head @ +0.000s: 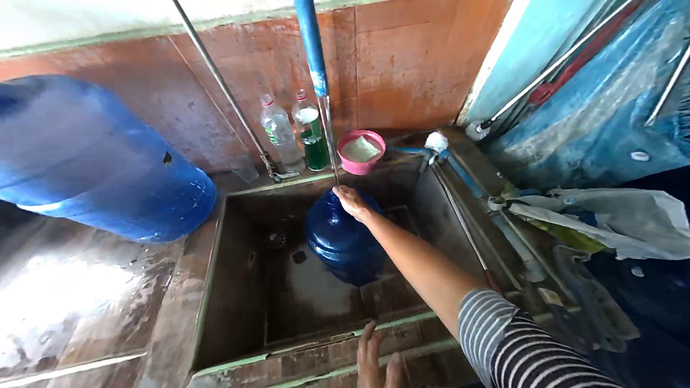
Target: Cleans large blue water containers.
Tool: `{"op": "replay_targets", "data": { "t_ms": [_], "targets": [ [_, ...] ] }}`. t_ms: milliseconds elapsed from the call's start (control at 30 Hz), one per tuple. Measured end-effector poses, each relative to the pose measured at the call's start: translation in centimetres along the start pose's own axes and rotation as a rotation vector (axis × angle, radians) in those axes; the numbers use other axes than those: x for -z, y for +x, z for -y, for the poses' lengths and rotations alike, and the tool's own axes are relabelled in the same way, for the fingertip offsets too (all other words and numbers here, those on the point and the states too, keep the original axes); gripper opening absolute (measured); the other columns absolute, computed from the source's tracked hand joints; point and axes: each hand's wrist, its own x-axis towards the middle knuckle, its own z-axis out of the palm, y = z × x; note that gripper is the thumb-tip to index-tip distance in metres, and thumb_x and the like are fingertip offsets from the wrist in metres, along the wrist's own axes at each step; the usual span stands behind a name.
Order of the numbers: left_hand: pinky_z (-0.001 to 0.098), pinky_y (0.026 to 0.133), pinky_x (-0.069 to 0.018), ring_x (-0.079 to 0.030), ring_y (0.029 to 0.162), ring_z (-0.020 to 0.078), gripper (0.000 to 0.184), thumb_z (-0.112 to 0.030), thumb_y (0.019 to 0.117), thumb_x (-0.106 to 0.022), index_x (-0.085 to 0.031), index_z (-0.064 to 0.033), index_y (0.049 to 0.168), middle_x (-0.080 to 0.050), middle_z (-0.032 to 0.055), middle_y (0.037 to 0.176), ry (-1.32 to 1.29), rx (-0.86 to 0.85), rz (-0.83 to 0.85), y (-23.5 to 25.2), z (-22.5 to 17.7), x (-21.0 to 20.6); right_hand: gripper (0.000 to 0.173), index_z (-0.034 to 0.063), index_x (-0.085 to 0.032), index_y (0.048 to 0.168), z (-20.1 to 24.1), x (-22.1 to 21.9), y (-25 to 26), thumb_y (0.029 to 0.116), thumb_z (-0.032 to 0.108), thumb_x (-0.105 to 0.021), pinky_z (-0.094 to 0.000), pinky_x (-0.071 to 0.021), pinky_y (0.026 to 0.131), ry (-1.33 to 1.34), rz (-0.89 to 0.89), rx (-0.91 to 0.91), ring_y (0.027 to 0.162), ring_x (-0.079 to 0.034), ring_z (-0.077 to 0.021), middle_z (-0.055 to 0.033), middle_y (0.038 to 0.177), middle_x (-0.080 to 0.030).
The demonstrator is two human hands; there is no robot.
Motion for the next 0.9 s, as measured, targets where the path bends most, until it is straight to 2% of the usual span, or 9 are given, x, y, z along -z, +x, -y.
{"op": "replay_targets", "data": {
  "t_ms": [133,267,333,433,500,567,633,767,900],
  "targets": [
    [0.0547,0.115,-0.0366,-0.045,0.139,0.0450,0.044,-0.016,0.0961,-0.062,-0.060,0.0124,0.129,-0.044,0.0331,0.150,0.101,-0.045,0.020,2.4,0.5,2.0,0.042,-0.0082,-0.059,0.133,-0.2,0.8,0.3,0.1130,0.023,-0.039,-0.0551,-0.0403,0.112,-0.152,0.009,0.028,0.130,-0.056,-0.0408,-0.0292,0.135,-0.061],
    [0.0552,0.111,-0.0410,-0.051,0.135,0.0416,0.047,-0.022,0.0972,-0.063,-0.060,0.0076,0.133,-0.052,0.0278,0.146,0.223,-0.164,0.014,9.8,0.5,5.0,0.039,-0.0084,-0.057,0.136,-0.4,1.9,1.4,0.1124,0.014,-0.034,-0.0504,-0.0405,0.113,-0.247,0.024,0.086,0.130,-0.056,-0.0393,-0.0294,0.135,-0.061],
    [0.0517,0.113,-0.0407,-0.050,0.136,0.0384,0.049,-0.024,0.1013,-0.058,-0.053,0.0079,0.139,-0.051,0.0278,0.145,0.198,-0.083,-0.001,14.5,-1.3,6.7,0.040,-0.0081,-0.058,0.136,-0.2,2.4,2.0,0.1120,0.011,-0.033,-0.0488,-0.0393,0.114,-0.250,0.043,0.083,0.132,-0.055,-0.0381,-0.0287,0.136,-0.060],
    [0.0512,0.118,-0.0354,-0.041,0.144,0.0390,0.060,-0.032,0.1076,-0.048,-0.036,0.0056,0.153,-0.038,0.0296,0.156,0.088,0.047,-0.034,21.4,-3.5,7.0,0.039,-0.0102,-0.066,0.119,-1.2,2.3,2.6,0.1095,0.005,-0.032,-0.0450,-0.0424,0.109,-0.074,0.010,0.113,0.122,-0.059,-0.0315,-0.0255,0.125,-0.066],
    [0.0550,0.119,-0.0313,-0.035,0.148,0.0408,0.068,-0.039,0.1081,-0.044,-0.027,0.0047,0.157,-0.029,0.0301,0.161,-0.019,0.077,-0.102,25.0,-3.8,5.2,0.043,-0.0111,-0.067,0.117,-2.2,1.8,2.2,0.1067,0.003,-0.028,-0.0414,-0.0435,0.109,0.019,0.025,0.208,0.122,-0.060,-0.0272,-0.0232,0.125,-0.068],
    [0.0525,0.121,-0.0296,-0.033,0.148,0.0409,0.075,-0.042,0.1052,-0.047,-0.024,0.0089,0.156,-0.030,0.0332,0.159,-0.120,0.096,-0.256,27.3,-4.2,2.4,0.034,-0.0082,-0.067,0.119,-2.9,0.8,1.1,0.1052,0.007,-0.039,-0.0380,-0.0472,0.107,0.005,0.001,0.269,0.120,-0.063,-0.0228,-0.0200,0.123,-0.070],
    [0.0505,0.121,-0.0281,-0.034,0.147,0.0401,0.076,-0.042,0.1020,-0.048,-0.028,0.0108,0.153,-0.034,0.0344,0.155,-0.172,0.144,-0.351,28.1,-4.9,1.0,0.028,0.0020,-0.069,0.122,-2.5,-0.1,-0.7,0.1020,0.019,-0.059,-0.0376,-0.0496,0.106,-0.094,-0.093,0.180,0.120,-0.064,-0.0199,-0.0144,0.123,-0.070],
    [0.0441,0.113,-0.0405,-0.049,0.134,0.0331,0.054,-0.026,0.1054,-0.050,-0.040,0.0098,0.145,-0.048,0.0309,0.143,-0.381,0.020,-0.343,29.9,-2.9,2.4,0.042,-0.0127,-0.060,0.129,-2.9,-0.1,-3.3,0.1091,0.010,-0.032,-0.0326,-0.0430,0.112,0.002,-0.231,0.190,0.126,-0.059,-0.0211,-0.0244,0.130,-0.064],
    [0.0449,0.099,-0.0490,-0.058,0.117,0.0284,0.040,-0.022,0.1045,-0.054,-0.053,0.0042,0.136,-0.056,0.0233,0.132,-0.301,0.008,-0.294,31.1,-3.0,3.9,0.036,-0.0093,-0.064,0.118,-1.4,1.1,-0.4,0.1109,0.014,-0.037,-0.0407,-0.0495,0.093,-0.026,-0.144,0.029,0.102,-0.062,-0.0231,-0.0204,0.108,-0.067]
  ]
}}
